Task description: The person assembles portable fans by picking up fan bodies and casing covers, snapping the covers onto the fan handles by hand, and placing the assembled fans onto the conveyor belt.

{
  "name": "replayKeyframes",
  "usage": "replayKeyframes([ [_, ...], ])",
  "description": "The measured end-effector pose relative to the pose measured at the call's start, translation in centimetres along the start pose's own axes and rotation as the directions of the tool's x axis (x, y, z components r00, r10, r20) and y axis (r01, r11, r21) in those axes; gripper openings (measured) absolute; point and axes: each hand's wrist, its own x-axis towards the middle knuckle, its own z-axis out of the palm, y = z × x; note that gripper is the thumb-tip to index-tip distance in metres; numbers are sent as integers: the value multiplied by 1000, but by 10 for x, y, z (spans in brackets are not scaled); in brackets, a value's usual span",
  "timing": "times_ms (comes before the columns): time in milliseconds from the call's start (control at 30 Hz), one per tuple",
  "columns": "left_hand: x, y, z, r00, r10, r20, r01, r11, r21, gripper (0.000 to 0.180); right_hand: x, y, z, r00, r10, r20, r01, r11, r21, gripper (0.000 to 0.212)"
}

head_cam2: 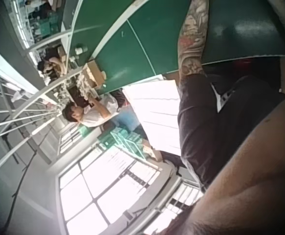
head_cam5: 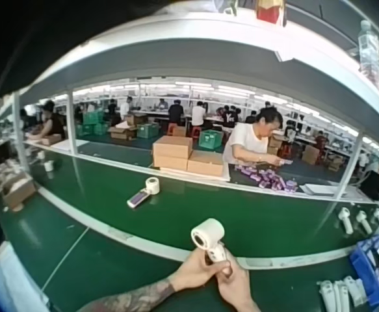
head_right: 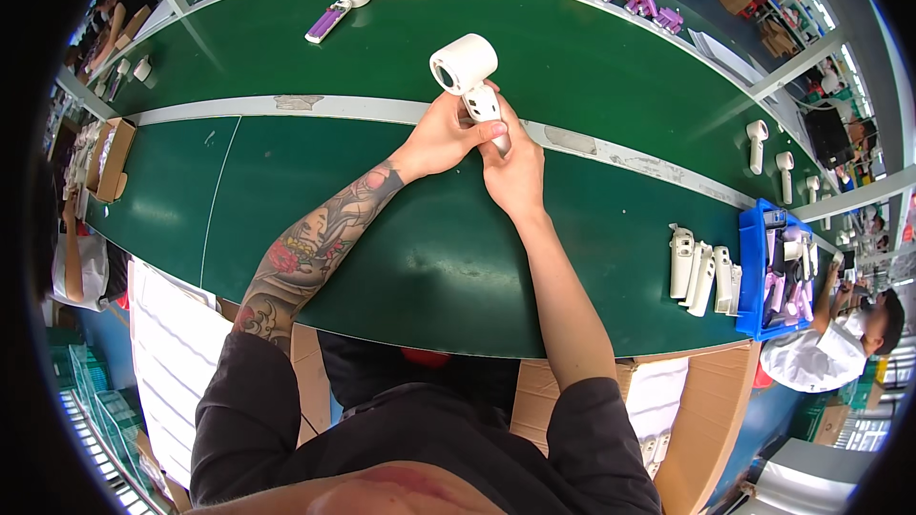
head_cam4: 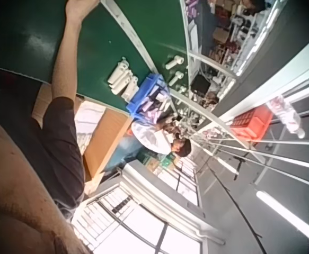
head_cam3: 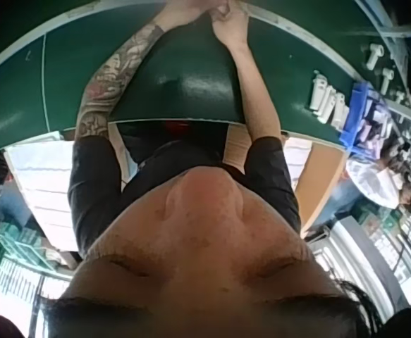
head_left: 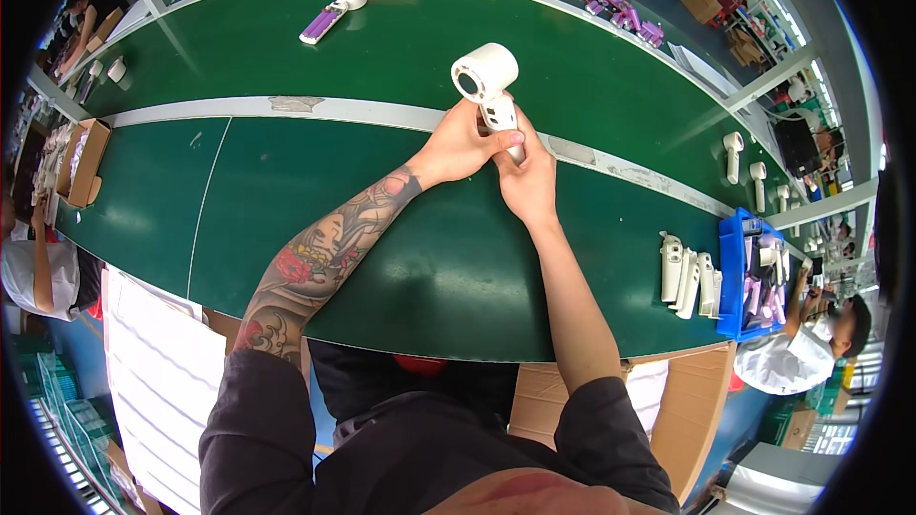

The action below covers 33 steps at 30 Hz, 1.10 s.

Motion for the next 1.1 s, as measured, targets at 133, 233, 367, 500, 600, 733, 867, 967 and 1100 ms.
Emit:
replayKeyframes([
  [133,-3,1,8,994,-12,-109,15,999,33,40,-1,8,2,997,-77,-15,77,996,41,52],
  [233,-3,0,4,990,-31,-137,11,989,-147,34,7,10,-10,974,127,186,-216,761,611,47],
  [367,1,-8,-1,988,-59,-141,11,947,-322,33,16,21,-25,882,73,465,-470,73,880,44],
  [500,5,-14,-3,993,-71,-89,40,950,-310,38,19,37,-31,884,-201,422,-463,-261,847,45],
  [600,6,-9,1,994,-76,-84,58,979,-196,35,20,47,-43,932,-25,361,-362,-54,931,43],
  [733,5,-8,2,994,-76,-84,64,988,-139,32,23,39,-44,939,294,177,-249,232,940,40],
  [867,8,-9,-3,995,-66,-72,57,991,-122,28,26,37,-46,841,511,-179,-132,515,847,35],
  [967,15,-14,-3,997,-60,-54,52,990,-134,27,29,59,-59,713,449,-538,46,736,676,28],
  [1100,13,-16,-12,995,-74,-60,66,989,-136,26,19,53,-105,902,204,-380,-185,979,87,25],
])
